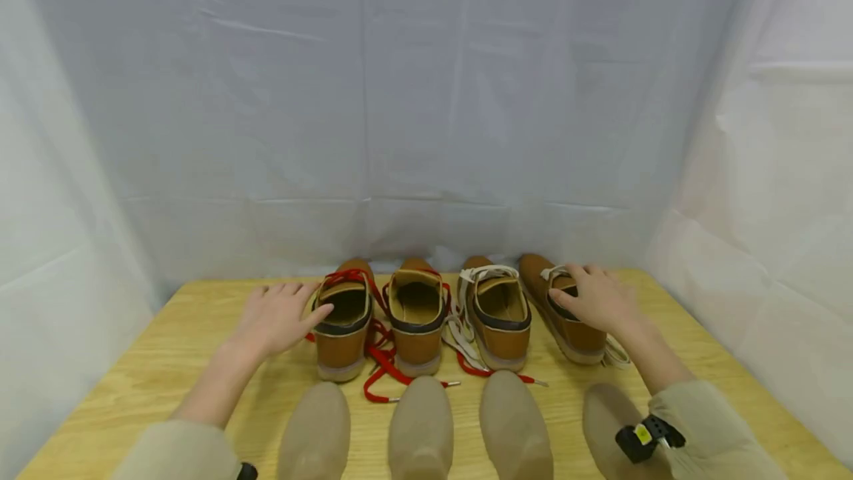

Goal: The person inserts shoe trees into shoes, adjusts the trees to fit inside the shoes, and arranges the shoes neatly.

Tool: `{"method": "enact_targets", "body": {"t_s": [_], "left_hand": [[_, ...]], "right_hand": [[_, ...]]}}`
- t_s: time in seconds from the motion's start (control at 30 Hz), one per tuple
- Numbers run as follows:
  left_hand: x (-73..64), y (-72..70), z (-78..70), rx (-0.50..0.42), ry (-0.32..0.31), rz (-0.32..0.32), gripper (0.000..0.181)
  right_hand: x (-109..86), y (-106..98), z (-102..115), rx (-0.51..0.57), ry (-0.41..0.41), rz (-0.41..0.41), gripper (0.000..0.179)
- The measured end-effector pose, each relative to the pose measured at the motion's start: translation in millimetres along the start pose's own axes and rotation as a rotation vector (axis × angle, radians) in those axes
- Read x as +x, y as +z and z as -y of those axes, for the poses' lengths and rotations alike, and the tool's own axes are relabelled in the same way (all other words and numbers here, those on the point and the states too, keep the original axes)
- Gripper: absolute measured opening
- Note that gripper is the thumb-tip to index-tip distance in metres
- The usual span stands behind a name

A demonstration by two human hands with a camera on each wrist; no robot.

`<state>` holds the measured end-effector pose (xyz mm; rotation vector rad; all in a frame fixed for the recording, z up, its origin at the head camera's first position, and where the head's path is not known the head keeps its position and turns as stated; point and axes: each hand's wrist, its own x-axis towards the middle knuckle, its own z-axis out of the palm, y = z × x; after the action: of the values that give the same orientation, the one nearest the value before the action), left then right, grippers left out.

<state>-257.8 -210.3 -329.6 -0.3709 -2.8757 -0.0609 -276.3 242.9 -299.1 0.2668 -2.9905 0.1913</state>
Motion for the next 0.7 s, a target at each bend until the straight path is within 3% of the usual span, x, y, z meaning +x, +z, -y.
{"method": "enact_targets", "body": {"t_s": [0.27,0.43,0.53,0.7], "left_hand": [[-6.1,-5.8,-1.9,0.011,0.019,-0.022,0.051],[-14.1,-9.4,-2.9,-0.027,0.045,-0.023,0.038],[-19.2,-10.7,-3.8,-0.047,0.056,-0.034,0.04],[-27.3,-12.3,-9.8,-0.004,0.054,0.016,0.039]], "right_hand": [[-1.1,-6,19,-0.013,-0.1,-0.109,0.052],[0.5,-9,36,-0.01,-0.127,-0.12,0.035],[0.9,-10,48,-0.016,-0.148,-0.13,0.031],[1.6,-11,69,-0.014,-0.229,-0.17,0.027]]}}
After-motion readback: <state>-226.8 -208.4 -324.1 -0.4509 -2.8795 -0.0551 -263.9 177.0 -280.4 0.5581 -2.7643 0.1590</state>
